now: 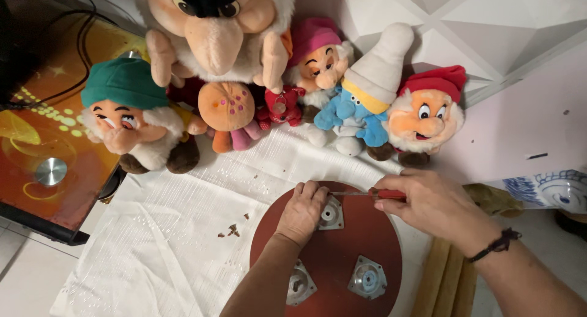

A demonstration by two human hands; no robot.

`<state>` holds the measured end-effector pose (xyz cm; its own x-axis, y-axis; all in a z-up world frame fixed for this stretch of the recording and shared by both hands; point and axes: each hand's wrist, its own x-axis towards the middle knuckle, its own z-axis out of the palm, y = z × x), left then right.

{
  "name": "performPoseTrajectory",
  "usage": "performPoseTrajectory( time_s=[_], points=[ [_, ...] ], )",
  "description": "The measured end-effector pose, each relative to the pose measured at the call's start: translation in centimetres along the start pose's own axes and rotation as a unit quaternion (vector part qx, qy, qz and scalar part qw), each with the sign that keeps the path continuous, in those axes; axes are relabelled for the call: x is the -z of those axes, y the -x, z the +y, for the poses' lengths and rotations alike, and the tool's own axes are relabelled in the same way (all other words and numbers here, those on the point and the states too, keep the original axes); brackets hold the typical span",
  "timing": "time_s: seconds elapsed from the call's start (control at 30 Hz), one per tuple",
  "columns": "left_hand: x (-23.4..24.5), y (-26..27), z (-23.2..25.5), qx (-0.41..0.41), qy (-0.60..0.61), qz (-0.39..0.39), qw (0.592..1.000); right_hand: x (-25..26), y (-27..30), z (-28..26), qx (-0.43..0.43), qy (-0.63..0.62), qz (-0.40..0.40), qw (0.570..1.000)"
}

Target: The person uses a screwdriver to fasten three metal hardware pieces onto a round reddish-brown board. They hold each piece in place with one hand while turning the screwdriver with the other, repeating the process for each of the three items.

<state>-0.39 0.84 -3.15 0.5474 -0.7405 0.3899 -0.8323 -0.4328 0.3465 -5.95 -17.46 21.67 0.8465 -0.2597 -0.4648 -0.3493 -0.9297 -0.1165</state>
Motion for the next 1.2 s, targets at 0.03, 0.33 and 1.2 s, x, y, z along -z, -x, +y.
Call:
performPoseTrajectory(
  time_s=[0.03,0.33,1.2],
  points=[
    [-0.1,0.0,-0.1,-0.015,-0.010,0.006,1.000,0.3,-0.2,-0.2,-0.001,0.003,-0.010,1.000],
    [-0.3,0.1,-0.1,0.041,0.045,-0.022,0.998,1.9,-2.1,-1.5,0.036,0.074,-0.044,0.996],
    [0.2,-0.2,0.0,0.057,0.072,-0.020,0.996,3.3,-3.1,-2.4,0.016,0.071,-0.077,0.994]
  ],
)
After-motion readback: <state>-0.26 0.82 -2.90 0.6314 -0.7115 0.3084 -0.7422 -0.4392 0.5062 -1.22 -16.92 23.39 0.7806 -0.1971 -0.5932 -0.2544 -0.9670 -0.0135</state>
